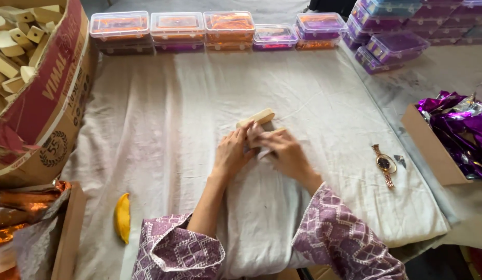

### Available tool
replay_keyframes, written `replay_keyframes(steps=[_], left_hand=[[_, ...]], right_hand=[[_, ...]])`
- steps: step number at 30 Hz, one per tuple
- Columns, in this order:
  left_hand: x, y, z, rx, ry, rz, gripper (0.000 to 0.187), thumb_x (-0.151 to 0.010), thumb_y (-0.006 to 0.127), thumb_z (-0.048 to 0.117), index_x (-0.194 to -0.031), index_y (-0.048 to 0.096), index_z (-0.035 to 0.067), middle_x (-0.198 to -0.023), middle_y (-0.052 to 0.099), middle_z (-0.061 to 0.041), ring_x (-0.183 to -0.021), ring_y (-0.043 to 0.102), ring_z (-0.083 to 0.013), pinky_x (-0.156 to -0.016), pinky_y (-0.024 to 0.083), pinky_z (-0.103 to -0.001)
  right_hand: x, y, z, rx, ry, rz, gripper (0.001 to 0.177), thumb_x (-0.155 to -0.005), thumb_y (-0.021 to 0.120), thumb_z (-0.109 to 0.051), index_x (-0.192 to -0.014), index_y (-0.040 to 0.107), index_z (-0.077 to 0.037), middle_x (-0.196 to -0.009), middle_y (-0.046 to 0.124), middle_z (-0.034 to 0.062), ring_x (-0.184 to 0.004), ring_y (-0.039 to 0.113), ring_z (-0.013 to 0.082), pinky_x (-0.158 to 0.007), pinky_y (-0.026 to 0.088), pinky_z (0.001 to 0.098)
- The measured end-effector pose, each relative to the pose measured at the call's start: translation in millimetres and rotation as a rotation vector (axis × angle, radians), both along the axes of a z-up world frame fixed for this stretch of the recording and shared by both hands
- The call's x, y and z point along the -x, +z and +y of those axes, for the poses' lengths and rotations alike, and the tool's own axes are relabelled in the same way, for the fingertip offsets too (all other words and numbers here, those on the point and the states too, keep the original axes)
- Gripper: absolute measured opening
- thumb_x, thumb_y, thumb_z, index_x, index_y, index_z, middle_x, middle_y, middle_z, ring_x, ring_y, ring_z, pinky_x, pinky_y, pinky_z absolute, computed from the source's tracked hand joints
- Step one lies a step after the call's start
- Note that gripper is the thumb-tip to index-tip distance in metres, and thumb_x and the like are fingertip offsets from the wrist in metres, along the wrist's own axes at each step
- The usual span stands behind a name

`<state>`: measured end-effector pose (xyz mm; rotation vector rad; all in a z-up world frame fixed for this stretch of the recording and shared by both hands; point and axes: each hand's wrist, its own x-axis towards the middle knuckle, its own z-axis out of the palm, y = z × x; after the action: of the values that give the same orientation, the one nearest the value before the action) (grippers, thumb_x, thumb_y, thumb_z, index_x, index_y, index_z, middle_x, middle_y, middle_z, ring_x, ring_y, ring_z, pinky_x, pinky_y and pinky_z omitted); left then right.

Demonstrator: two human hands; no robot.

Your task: Picking wooden blocks from a large box, wiping them with a cloth, and stacking them.

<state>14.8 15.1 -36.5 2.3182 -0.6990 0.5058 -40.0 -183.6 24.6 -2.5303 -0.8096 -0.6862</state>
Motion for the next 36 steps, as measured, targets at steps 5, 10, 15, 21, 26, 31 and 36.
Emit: replay_keyframes(steps=[5,10,15,21,26,31,36], left_hand=[[11.8,19.4,2.5,0.049,-0.018,0.058,0.088,-0.075,0.087,0.026,-0.15,0.043,0.014,-0.113,0.07,-0.003,-0.11,0.066,-0.0267,-0.093,0.049,-0.043],[10.6,17.9,2.8,0.08,-0.017,0.084,0.09,-0.075,0.081,0.017,-0.156,0.04,0.015,-0.114,0.07,-0.004,-0.111,0.065,-0.0272,-0.092,0.049,-0.044],[16.5,28.5,3.7,0.043,-0.027,0.06,0.076,-0.077,0.083,0.022,-0.146,0.05,0.019,-0.118,0.068,-0.007,-0.111,0.064,-0.0291,-0.093,0.049,-0.045],[9.9,23.2,3.0,0.064,-0.028,0.06,0.059,-0.075,0.084,0.024,-0.13,0.063,0.017,-0.119,0.068,-0.006,-0.111,0.064,-0.0289,-0.095,0.049,-0.045],[12.0,22.6,2.2,0.075,-0.01,0.052,0.073,-0.073,0.083,0.018,-0.14,0.057,0.012,-0.12,0.068,-0.008,-0.111,0.065,-0.0295,-0.094,0.049,-0.044],[12.9,24.1,3.4,0.064,-0.012,0.094,0.076,-0.073,0.088,0.025,-0.139,0.053,0.011,-0.111,0.071,-0.005,-0.108,0.066,-0.0286,-0.092,0.049,-0.044],[8.2,18.3,2.4,0.082,-0.013,0.059,0.082,-0.073,0.087,0.02,-0.145,0.049,0.012,-0.113,0.07,-0.007,-0.109,0.066,-0.0292,-0.092,0.049,-0.043]], right_hand=[[-15.3,-26.6,-33.9,-0.034,-0.24,0.035,0.035,-0.074,0.081,-0.013,-0.109,0.078,-0.01,-0.122,0.074,0.0045,-0.115,0.063,0.0279,-0.1,0.054,0.0423],[4.9,-8.1,14.9,0.028,-0.068,-0.035,0.032,-0.077,0.08,-0.015,-0.108,0.079,-0.01,-0.118,0.074,0.005,-0.113,0.062,0.0276,-0.097,0.057,0.0439],[-8.3,-14.6,-12.5,-0.001,-0.077,0.037,0.034,-0.078,0.08,-0.016,-0.112,0.079,-0.009,-0.122,0.074,0.0039,-0.112,0.063,0.0249,-0.091,0.056,0.0426],[-6.3,-16.7,-5.9,0.047,-0.22,-0.03,0.032,-0.078,0.082,-0.019,-0.108,0.076,-0.009,-0.118,0.073,0.0044,-0.115,0.061,0.0253,-0.1,0.053,0.042],[-1.7,-6.8,6.7,-0.011,0.021,0.079,0.042,-0.082,0.079,-0.017,-0.123,0.077,-0.011,-0.125,0.072,0.0037,-0.115,0.058,0.0264,-0.101,0.05,0.0435],[-4.9,5.3,-13.7,0.103,-0.252,-0.035,0.039,-0.079,0.082,-0.023,-0.116,0.076,-0.014,-0.12,0.072,0.0033,-0.132,0.051,0.0345,-0.108,0.04,0.0513],[-5.5,-23.8,4.7,0.057,-0.055,0.012,0.044,-0.086,0.077,-0.023,-0.127,0.068,-0.01,-0.134,0.065,0.0107,-0.137,0.055,0.0326,-0.124,0.037,0.0527]])
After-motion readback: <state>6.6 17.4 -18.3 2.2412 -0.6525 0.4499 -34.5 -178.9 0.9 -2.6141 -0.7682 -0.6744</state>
